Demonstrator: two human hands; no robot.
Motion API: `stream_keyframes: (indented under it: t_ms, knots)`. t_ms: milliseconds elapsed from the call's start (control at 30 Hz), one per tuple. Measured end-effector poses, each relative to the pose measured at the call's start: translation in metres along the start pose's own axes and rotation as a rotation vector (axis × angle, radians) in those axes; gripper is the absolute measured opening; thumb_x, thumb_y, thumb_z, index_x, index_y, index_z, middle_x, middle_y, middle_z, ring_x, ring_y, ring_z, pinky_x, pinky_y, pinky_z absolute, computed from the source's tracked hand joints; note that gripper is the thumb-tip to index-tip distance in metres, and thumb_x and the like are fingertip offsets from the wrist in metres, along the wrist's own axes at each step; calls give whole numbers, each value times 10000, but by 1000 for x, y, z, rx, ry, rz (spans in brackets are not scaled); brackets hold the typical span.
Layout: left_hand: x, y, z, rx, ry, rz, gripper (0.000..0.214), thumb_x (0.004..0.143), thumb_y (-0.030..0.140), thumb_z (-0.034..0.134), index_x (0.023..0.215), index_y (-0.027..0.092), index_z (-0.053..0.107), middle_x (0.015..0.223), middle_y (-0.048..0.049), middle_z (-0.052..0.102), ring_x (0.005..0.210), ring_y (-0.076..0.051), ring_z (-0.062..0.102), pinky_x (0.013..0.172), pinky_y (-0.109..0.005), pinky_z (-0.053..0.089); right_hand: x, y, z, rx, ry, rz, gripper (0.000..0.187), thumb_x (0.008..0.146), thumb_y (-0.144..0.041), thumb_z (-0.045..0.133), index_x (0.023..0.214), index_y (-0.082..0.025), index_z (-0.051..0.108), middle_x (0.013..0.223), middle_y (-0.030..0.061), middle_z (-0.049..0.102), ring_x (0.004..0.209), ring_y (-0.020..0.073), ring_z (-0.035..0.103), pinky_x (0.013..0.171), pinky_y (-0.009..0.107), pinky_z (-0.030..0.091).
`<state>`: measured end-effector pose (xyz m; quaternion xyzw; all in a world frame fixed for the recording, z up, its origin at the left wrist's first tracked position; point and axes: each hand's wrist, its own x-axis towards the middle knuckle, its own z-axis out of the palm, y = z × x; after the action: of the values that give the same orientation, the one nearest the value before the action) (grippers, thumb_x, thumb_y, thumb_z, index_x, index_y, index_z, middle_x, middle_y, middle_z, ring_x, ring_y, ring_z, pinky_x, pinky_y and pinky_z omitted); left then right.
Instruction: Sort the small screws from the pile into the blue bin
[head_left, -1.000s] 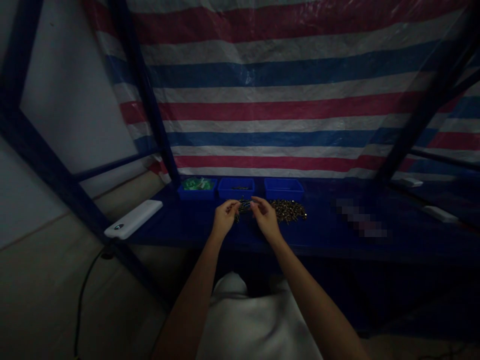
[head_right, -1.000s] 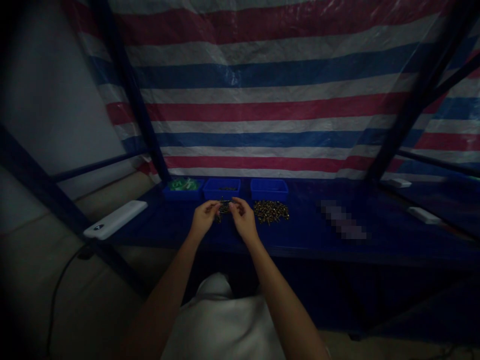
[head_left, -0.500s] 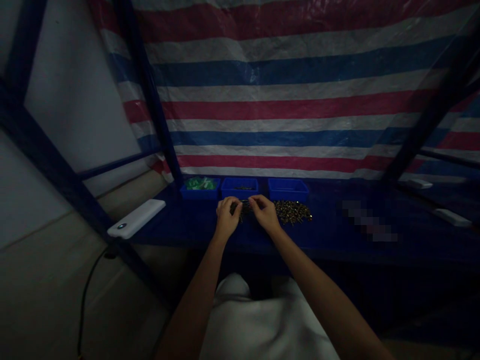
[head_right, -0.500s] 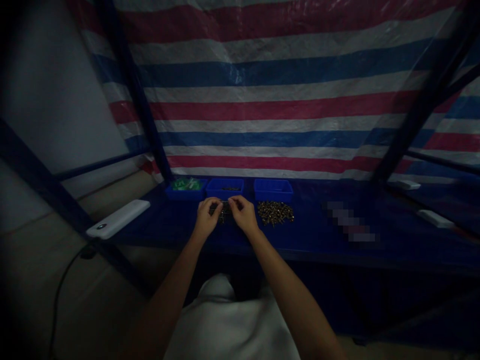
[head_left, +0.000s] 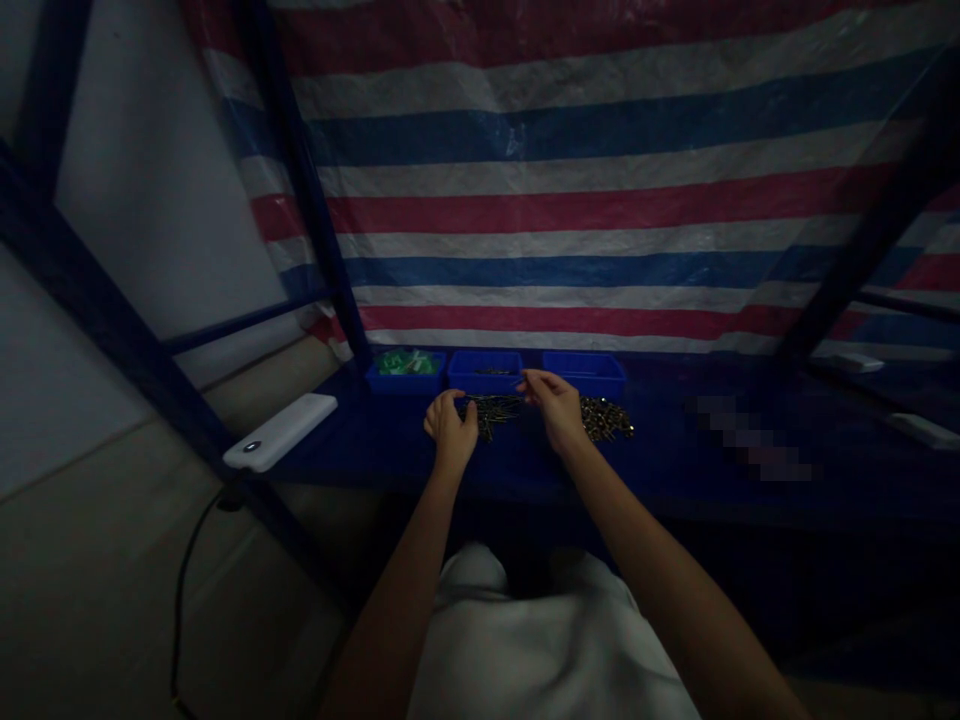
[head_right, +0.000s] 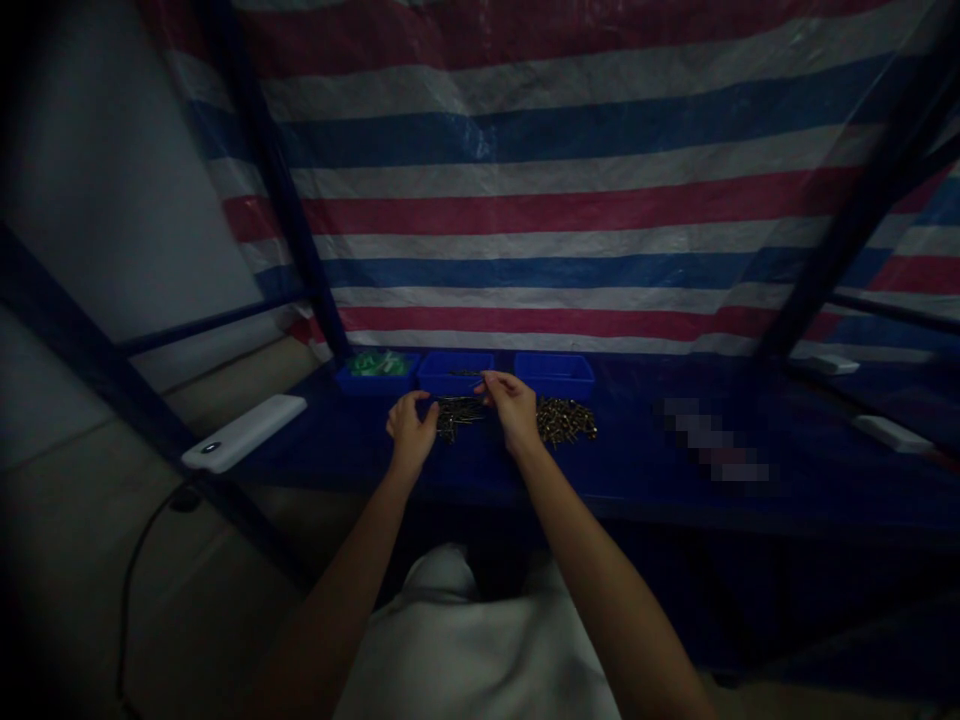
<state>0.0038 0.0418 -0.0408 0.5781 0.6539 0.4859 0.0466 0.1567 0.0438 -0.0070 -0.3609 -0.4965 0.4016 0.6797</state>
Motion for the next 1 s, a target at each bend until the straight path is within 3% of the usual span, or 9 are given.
stream_keyframes:
  t_ms: [133, 267, 367, 500, 633, 700, 800, 1000]
  knots:
    - [0, 0, -1, -5, -1, -25, 190, 775, 262, 517, 964, 240, 522, 1097, -63, 570, 1120, -239, 436, 951, -409, 285, 12, -25, -10, 132, -164, 234, 259, 648, -360, 649, 825, -171, 644, 695, 10, 641, 525, 74, 480, 514, 219, 363]
    - [0, 2, -2, 0, -13, -35, 190, 770, 253, 520, 959, 238, 522, 1091, -62, 574, 1116, -238, 439, 947, -406, 291, 17, -47, -15, -11, -330, 323, 254, 686, -340, 617, 863, -162, 658, 734, 30, 658, 537, 76, 485, 522, 223, 365]
    - [0, 3, -4, -1, -30, -43, 187, 769, 245, 519, 955, 232, 522, 1092, -60, 575, 1112, -238, 440, 945, -406, 293, 18, -61, -13, -245, -341, 213, 235, 705, -349, 598, 829, -160, 663, 729, 34, 663, 541, 83, 494, 540, 233, 377]
    - [-1, 3, -4, -6, -32, -50, 179, 763, 240, 519, 942, 238, 522, 1086, -50, 577, 1109, -232, 442, 946, -400, 293, 15, -86, -8, -613, -389, -101, 225, 730, -358, 575, 691, -152, 656, 642, 35, 645, 550, 106, 521, 562, 253, 385]
    - [0, 1, -2, -20, -22, -43, 180, 754, 231, 525, 934, 240, 524, 1084, -51, 578, 1114, -240, 438, 947, -412, 289, 12, -103, 1, -854, -317, -303, 205, 708, -328, 603, 589, -163, 626, 527, 4, 578, 513, 99, 486, 533, 252, 339]
    - [0, -1, -1, -34, -21, -42, 181, 748, 227, 530, 928, 239, 525, 1083, -56, 577, 1116, -250, 436, 944, -426, 289, 12, -105, 4, -839, -288, -295, 228, 678, -334, 634, 533, -162, 598, 466, -13, 528, 468, 87, 446, 500, 247, 314]
    - [1, -2, 0, -59, -26, -50, 179, 743, 216, 535, 920, 239, 525, 1075, -61, 579, 1114, -256, 438, 939, -439, 291, 11, -104, 3, -649, -329, -138, 290, 664, -395, 641, 503, -163, 574, 425, -25, 498, 424, 76, 421, 450, 231, 308]
    - [2, -2, -1, -82, -45, -60, 178, 746, 218, 530, 922, 240, 528, 1071, -54, 574, 1119, -249, 430, 942, -426, 302, 13, -92, -14, -260, -349, 86, 225, 683, -384, 634, 671, -160, 648, 599, 15, 635, 464, 73, 487, 475, 228, 398]
